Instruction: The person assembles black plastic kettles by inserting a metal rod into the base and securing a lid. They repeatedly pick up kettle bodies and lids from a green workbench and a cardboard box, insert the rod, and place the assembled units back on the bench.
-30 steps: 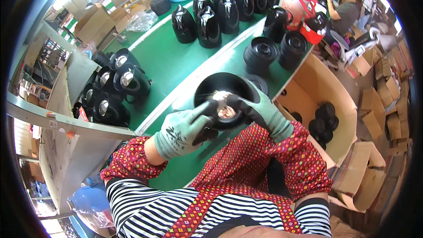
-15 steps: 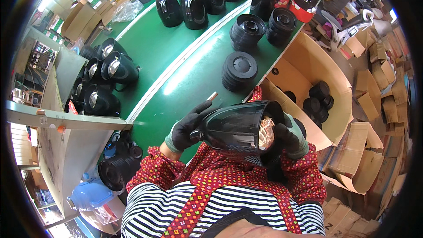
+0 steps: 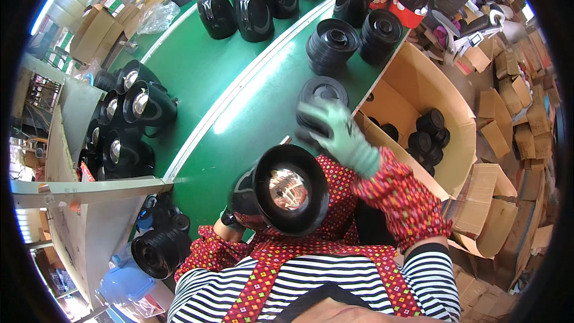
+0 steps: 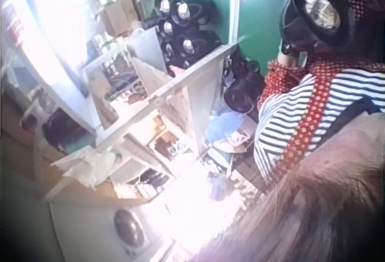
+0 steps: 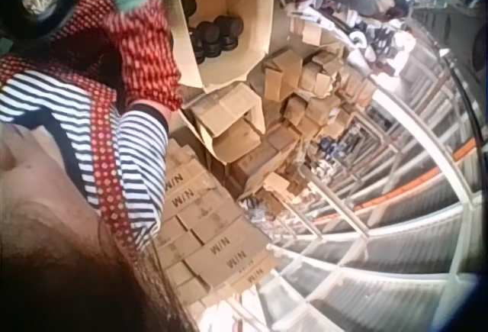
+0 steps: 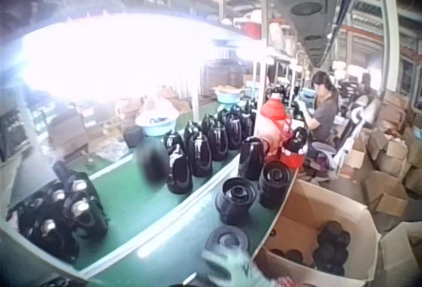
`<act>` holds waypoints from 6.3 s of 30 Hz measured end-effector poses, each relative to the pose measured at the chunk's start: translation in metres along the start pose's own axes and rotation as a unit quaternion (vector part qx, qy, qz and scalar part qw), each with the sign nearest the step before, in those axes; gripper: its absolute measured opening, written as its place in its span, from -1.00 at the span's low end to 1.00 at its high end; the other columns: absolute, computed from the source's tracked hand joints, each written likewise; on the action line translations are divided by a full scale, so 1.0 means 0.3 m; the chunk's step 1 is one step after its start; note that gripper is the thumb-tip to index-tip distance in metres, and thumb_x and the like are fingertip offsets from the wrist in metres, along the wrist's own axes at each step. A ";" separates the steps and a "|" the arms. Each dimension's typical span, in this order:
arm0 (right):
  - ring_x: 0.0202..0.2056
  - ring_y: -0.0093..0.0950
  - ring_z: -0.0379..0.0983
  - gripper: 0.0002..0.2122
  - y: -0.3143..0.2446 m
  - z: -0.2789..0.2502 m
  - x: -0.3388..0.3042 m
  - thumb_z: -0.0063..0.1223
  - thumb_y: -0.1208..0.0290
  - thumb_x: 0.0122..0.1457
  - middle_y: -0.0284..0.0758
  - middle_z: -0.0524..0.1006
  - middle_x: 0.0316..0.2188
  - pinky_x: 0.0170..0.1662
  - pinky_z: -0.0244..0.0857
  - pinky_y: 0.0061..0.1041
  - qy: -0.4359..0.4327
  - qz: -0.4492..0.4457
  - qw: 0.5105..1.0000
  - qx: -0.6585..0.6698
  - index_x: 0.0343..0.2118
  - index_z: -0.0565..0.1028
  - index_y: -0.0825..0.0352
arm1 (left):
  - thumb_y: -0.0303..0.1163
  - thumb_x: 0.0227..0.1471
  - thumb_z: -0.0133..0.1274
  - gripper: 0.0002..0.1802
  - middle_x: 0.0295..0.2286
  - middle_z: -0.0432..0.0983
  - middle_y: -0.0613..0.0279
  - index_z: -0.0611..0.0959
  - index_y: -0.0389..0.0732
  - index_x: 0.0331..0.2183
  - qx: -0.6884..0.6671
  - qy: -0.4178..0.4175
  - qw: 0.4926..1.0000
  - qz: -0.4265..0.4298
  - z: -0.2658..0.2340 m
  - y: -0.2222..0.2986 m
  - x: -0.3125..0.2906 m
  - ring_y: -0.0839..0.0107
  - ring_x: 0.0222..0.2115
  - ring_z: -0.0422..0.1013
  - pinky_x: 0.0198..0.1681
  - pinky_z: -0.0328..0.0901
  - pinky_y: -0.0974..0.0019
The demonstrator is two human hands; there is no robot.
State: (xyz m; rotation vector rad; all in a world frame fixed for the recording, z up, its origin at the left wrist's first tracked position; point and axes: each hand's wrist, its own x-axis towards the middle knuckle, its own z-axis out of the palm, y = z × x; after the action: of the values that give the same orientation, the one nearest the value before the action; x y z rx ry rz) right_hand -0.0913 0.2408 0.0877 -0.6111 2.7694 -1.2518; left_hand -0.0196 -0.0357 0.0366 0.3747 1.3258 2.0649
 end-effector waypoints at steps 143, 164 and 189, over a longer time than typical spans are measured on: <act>0.10 -0.07 0.49 -0.69 -0.025 -0.192 -0.419 0.06 0.20 0.29 -0.08 0.56 0.07 0.18 0.33 -0.03 -0.062 0.204 0.948 -0.236 -0.01 0.59 0.23 | -0.61 0.23 0.08 -0.29 -0.15 0.59 0.27 0.35 -0.22 0.38 0.334 0.209 0.910 -0.131 0.016 0.095 0.007 0.61 -0.44 0.33 -0.34 0.34 0.47; 0.12 -0.07 0.43 -0.68 0.396 -0.042 -0.537 0.12 0.39 0.33 -0.07 0.49 0.07 0.24 0.30 -0.17 0.141 -0.091 0.956 0.240 0.08 0.47 0.41 | -0.14 -0.07 0.27 -0.48 -0.10 0.50 0.04 0.66 -0.17 -0.07 0.318 -0.390 0.850 0.154 0.618 0.179 0.564 -0.03 -0.02 0.39 0.17 0.23 -0.07; -0.18 -0.20 0.43 -0.42 0.108 -0.263 -0.585 0.41 -0.03 -0.05 -0.23 0.50 -0.29 -0.02 0.24 -0.21 0.103 0.058 0.992 -0.052 -0.06 0.54 0.29 | -0.31 0.03 0.26 -0.07 -0.01 0.49 -0.41 0.25 -0.55 0.29 0.638 -0.268 0.714 -0.107 0.672 0.344 0.541 -0.22 -0.07 0.53 0.02 0.43 -0.02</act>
State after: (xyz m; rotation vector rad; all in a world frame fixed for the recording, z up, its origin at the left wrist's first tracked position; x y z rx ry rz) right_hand 0.0441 0.3810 0.0957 -0.3363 3.0031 -1.2177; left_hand -0.0676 0.1831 0.2019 1.2007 2.0409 0.4302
